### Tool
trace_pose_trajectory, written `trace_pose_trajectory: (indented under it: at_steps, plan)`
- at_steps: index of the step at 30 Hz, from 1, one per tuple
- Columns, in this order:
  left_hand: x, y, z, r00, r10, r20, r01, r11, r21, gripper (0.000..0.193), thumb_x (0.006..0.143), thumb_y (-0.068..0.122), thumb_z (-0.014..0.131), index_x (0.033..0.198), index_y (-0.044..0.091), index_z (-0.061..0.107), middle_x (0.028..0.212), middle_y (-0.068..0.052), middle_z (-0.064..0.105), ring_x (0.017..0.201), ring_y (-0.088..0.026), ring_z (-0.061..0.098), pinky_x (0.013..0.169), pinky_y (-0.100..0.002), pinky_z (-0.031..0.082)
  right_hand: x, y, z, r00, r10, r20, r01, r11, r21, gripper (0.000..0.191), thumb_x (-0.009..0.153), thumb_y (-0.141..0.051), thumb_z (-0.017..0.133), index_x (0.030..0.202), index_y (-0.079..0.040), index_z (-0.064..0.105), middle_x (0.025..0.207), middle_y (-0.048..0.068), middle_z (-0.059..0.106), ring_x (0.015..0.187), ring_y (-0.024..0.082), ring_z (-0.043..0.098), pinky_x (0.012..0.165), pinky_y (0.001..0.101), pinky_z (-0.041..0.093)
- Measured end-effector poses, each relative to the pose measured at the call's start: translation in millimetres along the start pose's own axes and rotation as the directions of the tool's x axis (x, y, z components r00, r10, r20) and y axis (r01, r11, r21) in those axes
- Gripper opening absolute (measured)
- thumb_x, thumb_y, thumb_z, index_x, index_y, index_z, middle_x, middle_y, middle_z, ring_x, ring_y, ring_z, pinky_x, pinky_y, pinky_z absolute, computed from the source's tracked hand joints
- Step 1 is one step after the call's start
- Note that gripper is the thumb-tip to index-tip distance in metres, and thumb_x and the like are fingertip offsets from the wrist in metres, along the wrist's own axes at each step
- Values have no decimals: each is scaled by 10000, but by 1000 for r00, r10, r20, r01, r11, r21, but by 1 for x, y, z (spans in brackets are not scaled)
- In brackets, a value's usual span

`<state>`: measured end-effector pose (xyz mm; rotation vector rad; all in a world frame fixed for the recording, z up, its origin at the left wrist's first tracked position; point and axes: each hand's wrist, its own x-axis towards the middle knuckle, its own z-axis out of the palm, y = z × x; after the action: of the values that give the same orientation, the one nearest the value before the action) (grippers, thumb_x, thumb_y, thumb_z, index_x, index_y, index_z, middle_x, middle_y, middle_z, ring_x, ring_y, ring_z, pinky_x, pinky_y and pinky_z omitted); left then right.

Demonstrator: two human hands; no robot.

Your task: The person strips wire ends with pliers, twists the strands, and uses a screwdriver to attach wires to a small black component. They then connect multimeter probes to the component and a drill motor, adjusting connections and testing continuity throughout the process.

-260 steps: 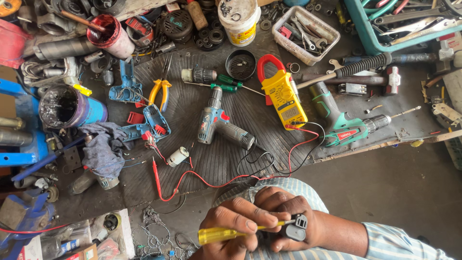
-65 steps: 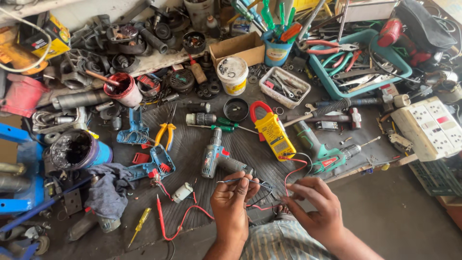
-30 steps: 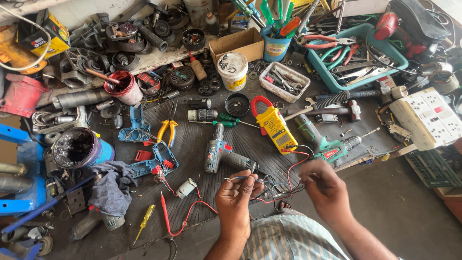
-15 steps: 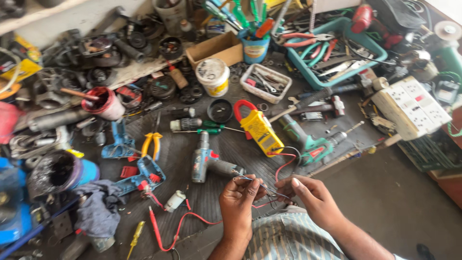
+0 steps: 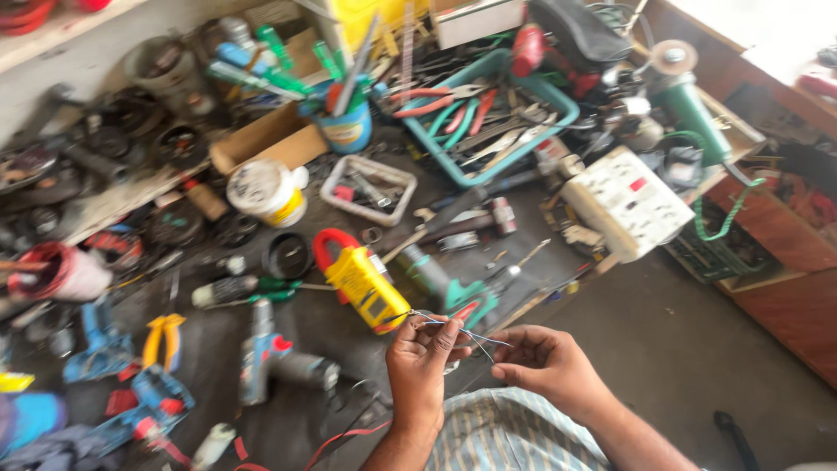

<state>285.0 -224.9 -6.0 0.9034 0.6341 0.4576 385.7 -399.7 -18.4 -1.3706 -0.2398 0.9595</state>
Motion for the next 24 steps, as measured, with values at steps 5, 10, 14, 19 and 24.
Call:
trace_pose_trajectory:
  at_steps: [5, 10, 14, 19, 24]
  plan:
    - [28, -40, 69, 999, -29, -37, 27, 998, -50, 156, 891, 93, 743, 978, 25, 632, 917, -91, 744, 804, -203, 765, 683, -327, 639, 9, -18, -80, 996, 60, -72, -69, 989, -130, 285, 792, -93, 859, 1019, 35, 741, 859, 47, 774, 765, 128, 691, 692, 299, 570]
    - [75, -81, 128, 996, 70, -59, -59, 986, 158, 151, 925, 69, 734, 983, -2, 613, 897, -105, 724, 772, -197, 754, 627, -315, 626, 16, -44, -157, 994, 95, -53, -109, 841, -529, 280, 832, -243, 820, 1026, -42, 799, 833, 20, 818, 748, 92, 731, 695, 272, 594]
    - [104, -99, 171, 989, 146, 24, -139, 862, 488, 273, 880, 43, 735, 1110, 36, 588, 870, -104, 749, 726, -151, 749, 595, -281, 616, 19, -68, -207, 991, 93, -100, -136, 727, -673, 336, 819, -304, 791, 1098, -116, 783, 874, 21, 834, 737, 113, 795, 700, 285, 621]
    - [139, -111, 213, 985, 168, 50, -160, 745, 648, 371, 856, 47, 754, 1098, 49, 473, 811, -113, 762, 671, -135, 767, 537, -282, 571, 16, -71, -244, 987, 132, -93, -159, 680, -716, 347, 827, -308, 777, 1125, -130, 776, 921, 41, 825, 767, 146, 797, 720, 301, 630]
    - [160, -122, 237, 968, 234, 90, -206, 540, 816, 328, 844, 102, 809, 952, 67, 502, 795, -113, 787, 568, -175, 764, 473, -301, 563, 16, -67, -274, 988, 105, -111, -152, 693, -705, 348, 830, -300, 773, 1133, -130, 770, 983, 25, 819, 809, 150, 797, 746, 304, 623]
